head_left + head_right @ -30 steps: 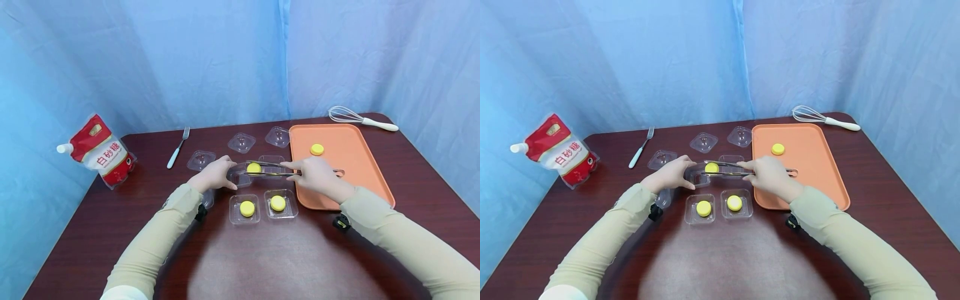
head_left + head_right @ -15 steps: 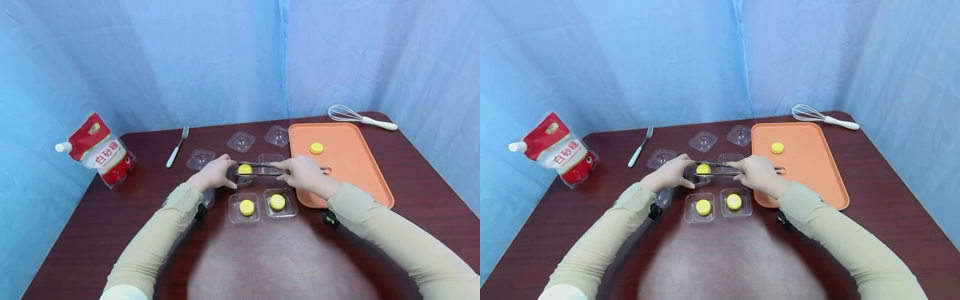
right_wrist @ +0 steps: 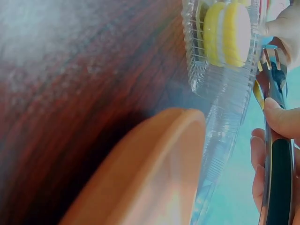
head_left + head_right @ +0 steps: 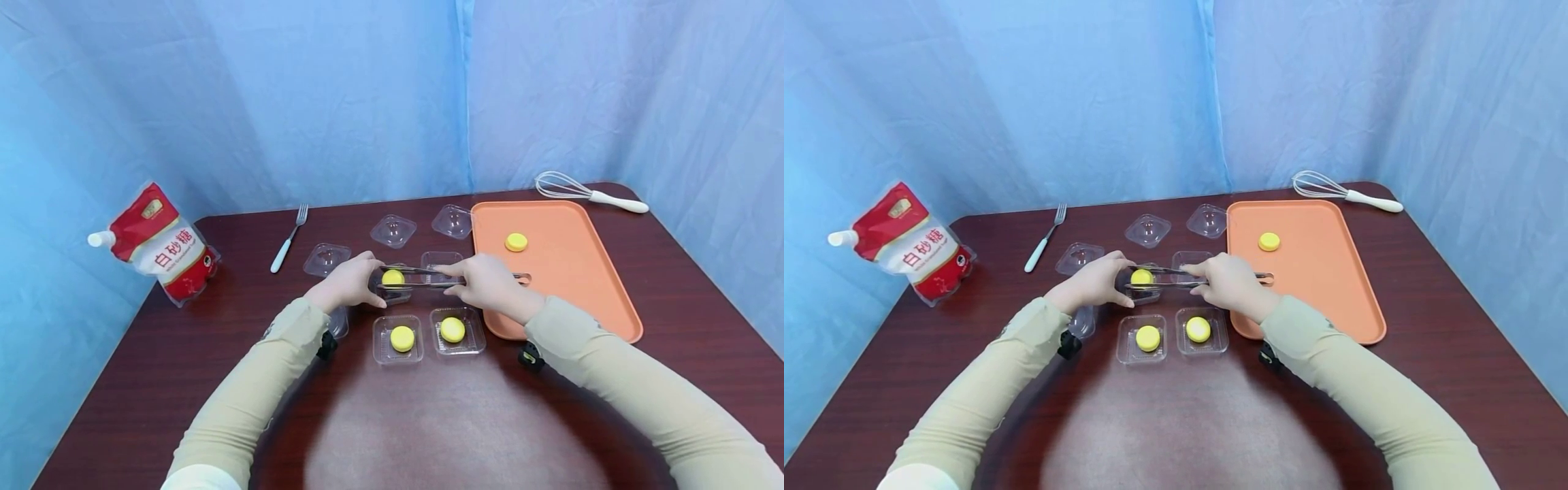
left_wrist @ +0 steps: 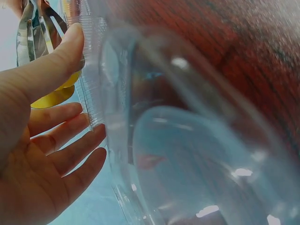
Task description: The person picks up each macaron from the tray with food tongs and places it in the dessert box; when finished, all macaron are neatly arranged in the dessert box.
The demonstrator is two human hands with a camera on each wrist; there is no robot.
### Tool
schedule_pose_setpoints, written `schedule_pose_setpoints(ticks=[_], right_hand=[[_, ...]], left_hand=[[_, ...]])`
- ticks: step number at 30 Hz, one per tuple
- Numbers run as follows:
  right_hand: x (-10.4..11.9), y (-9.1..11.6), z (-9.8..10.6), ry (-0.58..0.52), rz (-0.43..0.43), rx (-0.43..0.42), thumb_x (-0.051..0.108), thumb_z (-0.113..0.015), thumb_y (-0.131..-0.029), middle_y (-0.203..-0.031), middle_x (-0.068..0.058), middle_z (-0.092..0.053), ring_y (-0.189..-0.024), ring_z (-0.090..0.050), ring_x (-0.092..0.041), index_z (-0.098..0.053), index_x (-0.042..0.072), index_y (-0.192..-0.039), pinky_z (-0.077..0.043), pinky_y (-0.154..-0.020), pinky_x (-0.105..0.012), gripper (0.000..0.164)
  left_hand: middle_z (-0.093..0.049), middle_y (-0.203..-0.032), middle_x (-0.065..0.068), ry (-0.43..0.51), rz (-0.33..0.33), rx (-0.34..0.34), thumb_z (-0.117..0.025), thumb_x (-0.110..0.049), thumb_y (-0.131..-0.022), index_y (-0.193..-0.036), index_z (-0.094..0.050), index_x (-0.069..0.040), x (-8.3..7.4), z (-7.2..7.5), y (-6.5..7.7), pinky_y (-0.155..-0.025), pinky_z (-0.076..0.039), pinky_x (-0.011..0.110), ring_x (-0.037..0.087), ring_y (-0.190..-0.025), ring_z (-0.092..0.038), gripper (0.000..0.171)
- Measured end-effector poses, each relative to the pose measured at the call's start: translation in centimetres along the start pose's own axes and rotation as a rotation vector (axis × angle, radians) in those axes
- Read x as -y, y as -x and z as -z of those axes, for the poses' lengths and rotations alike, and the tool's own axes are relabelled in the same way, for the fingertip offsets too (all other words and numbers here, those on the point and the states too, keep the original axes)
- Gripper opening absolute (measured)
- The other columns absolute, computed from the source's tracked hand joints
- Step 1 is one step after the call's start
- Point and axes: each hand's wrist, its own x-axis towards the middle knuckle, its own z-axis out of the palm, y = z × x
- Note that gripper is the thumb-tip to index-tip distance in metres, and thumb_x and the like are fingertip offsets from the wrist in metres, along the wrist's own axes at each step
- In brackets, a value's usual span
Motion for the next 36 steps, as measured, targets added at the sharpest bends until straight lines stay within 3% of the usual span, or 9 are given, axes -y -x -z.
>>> schedule_pose_setpoints(ticks=[17,24,31,36], right_hand=[[-0.04,-0.27,-0.23,-0.035,-0.009,0.035,0.015,-0.074,-0.081,-0.054,0.007,-0.062,-0.036,-0.035,-0.005,-0.063,0.014,-0.126,-0.023,-0.04,-0.021,0.046],[-0.06,-0.2,-0.2,-0.028,-0.007,0.036,0.016,-0.075,-0.081,-0.046,0.009,-0.052,-0.037,-0.034,-0.004,-0.063,0.014,-0.126,-0.024,-0.04,-0.021,0.047],[-0.04,-0.13,-0.02,-0.036,-0.006,0.039,0.015,-0.075,-0.081,-0.064,0.004,-0.068,-0.038,-0.037,-0.004,-0.063,0.013,-0.126,-0.027,-0.04,-0.022,0.047],[-0.09,-0.03,0.1,-0.039,-0.011,0.045,0.015,-0.075,-0.08,-0.072,0.0,-0.07,-0.039,-0.038,-0.004,-0.061,0.012,-0.128,-0.029,-0.04,-0.022,0.049]], left_hand=[[-0.055,-0.116,0.012,-0.005,0.0,-0.006,-0.085,-0.031,-0.069,-0.129,-0.054,0.001,0.11,-0.04,-0.07,-0.097,-0.045,0.037,0.023,-0.105,-0.057,0.075],[-0.055,-0.116,0.012,-0.008,0.0,-0.001,-0.085,-0.03,-0.069,-0.129,-0.055,0.001,0.01,0.02,-0.05,-0.097,-0.046,0.037,0.023,-0.104,-0.057,0.074],[-0.055,-0.115,0.012,-0.01,0.002,-0.002,-0.085,-0.03,-0.069,-0.128,-0.056,0.001,-0.06,0.01,-0.02,-0.097,-0.045,0.037,0.023,-0.105,-0.057,0.072],[-0.054,-0.116,0.012,-0.01,0.013,0.004,-0.084,-0.031,-0.07,-0.129,-0.055,0.001,-0.11,0.03,0.03,-0.097,-0.045,0.038,0.023,-0.105,-0.057,0.073]])
